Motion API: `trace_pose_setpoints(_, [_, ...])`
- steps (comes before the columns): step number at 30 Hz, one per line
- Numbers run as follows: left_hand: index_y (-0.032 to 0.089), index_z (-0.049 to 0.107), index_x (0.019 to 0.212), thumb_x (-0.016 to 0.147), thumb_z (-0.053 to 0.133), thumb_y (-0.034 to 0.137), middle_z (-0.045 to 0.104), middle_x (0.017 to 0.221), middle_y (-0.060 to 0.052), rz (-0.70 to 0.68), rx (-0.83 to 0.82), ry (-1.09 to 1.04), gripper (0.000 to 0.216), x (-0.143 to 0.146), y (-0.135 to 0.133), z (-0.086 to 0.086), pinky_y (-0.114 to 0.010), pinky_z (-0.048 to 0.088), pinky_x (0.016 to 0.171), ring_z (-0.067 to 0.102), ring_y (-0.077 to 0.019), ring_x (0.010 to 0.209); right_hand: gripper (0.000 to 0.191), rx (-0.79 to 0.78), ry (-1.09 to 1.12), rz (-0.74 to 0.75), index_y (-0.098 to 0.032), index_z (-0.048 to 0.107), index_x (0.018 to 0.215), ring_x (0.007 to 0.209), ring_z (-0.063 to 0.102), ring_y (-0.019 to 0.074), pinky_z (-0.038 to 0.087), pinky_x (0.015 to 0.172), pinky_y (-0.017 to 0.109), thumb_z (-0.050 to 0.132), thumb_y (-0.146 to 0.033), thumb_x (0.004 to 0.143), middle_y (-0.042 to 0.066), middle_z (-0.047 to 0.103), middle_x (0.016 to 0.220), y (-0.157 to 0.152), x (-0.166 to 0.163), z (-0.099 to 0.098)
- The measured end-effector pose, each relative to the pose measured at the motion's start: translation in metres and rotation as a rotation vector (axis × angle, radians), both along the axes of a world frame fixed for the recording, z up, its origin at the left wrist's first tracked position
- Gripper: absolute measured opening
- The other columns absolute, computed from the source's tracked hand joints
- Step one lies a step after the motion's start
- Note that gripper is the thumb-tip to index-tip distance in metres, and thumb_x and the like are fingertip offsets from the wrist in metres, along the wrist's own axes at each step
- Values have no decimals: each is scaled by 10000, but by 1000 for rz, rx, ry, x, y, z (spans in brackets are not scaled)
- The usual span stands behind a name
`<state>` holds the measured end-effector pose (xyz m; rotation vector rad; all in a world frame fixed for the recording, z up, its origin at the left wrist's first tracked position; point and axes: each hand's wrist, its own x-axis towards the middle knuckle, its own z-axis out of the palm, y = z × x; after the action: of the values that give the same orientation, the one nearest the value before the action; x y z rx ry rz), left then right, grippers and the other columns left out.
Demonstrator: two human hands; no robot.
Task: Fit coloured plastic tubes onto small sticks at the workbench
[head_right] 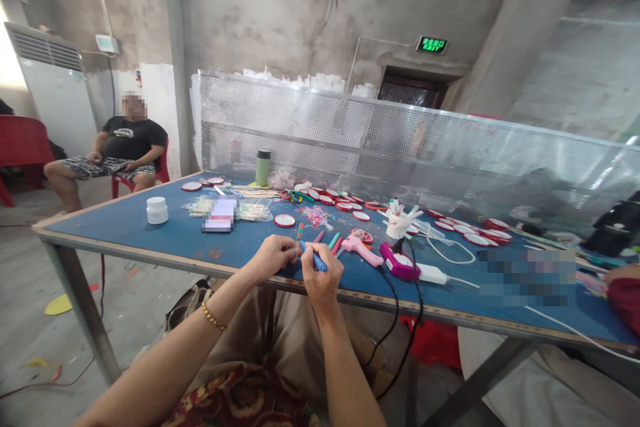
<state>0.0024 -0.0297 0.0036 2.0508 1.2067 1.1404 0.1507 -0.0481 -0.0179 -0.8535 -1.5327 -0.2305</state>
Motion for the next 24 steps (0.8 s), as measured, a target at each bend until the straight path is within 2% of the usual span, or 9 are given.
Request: trace_pose_setpoints(24, [153,623,577,827,535,216,516,508,29,-20,-5,-16,272,0,-1,1,-214,324,593,465,-111,584,210,21,-49,-2,-198,659,812,550,663,143,526,589,247,539,-285,960,6,712,663,-1,0,1])
